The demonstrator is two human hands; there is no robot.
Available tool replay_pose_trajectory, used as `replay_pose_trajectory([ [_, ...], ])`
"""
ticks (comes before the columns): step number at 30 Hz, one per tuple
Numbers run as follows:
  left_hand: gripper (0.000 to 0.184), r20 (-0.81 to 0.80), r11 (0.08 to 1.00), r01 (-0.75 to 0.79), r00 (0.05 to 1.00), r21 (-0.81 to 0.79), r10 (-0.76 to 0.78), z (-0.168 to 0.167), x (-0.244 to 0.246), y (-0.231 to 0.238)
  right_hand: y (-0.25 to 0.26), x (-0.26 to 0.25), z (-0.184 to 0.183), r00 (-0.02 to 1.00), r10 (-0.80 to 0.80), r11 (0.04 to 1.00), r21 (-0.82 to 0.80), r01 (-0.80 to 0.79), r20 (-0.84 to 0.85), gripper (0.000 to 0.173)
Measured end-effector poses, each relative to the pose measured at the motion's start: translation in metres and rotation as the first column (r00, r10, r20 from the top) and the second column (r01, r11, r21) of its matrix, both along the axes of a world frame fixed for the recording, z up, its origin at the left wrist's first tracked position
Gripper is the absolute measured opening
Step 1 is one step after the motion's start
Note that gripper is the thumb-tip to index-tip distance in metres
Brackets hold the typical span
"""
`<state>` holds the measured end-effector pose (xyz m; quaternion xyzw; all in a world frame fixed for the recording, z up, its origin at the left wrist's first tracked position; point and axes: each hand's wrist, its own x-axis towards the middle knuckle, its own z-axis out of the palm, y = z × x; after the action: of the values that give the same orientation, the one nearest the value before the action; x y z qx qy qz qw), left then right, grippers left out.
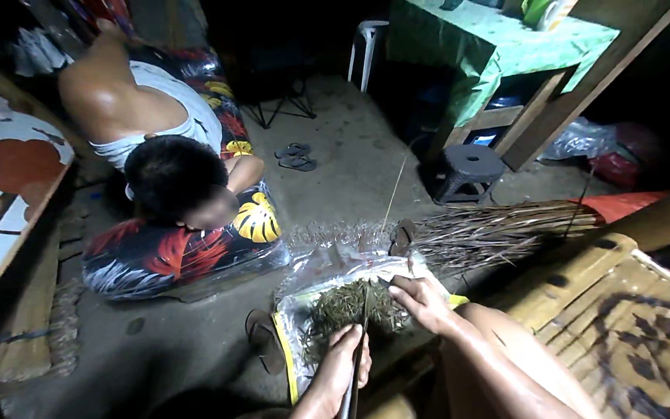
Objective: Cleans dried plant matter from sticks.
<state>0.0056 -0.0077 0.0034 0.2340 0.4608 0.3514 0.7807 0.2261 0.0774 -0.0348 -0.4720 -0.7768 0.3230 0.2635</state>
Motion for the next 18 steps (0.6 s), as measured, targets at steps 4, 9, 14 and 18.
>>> replay_pose_trajectory([
  [4,0.04,0.001,0.998,-0.062,0.998,-0.02,0.062,-0.001,-0.002,0.003,-0.028,-0.031,0.005,0.966,0.252,0.968,0.011,-0.252,-0.058,0.056],
  [9,0.038,-0.005,0.999,-0.036,0.999,-0.021,0.036,0.0,-0.001,0.001,-0.018,-0.025,-0.001,0.979,0.181,0.983,-0.024,-0.179,0.097,0.059],
  [14,0.038,-0.017,1.0,0.023,1.0,0.008,-0.023,0.002,0.002,-0.004,0.005,0.006,0.0,0.988,-0.046,0.996,-0.071,0.057,0.148,0.051],
  [18,0.038,-0.049,1.0,-0.009,0.999,0.026,0.01,0.001,-0.002,0.001,-0.021,-0.02,0.004,0.982,0.174,0.982,-0.063,-0.178,-0.07,0.052],
])
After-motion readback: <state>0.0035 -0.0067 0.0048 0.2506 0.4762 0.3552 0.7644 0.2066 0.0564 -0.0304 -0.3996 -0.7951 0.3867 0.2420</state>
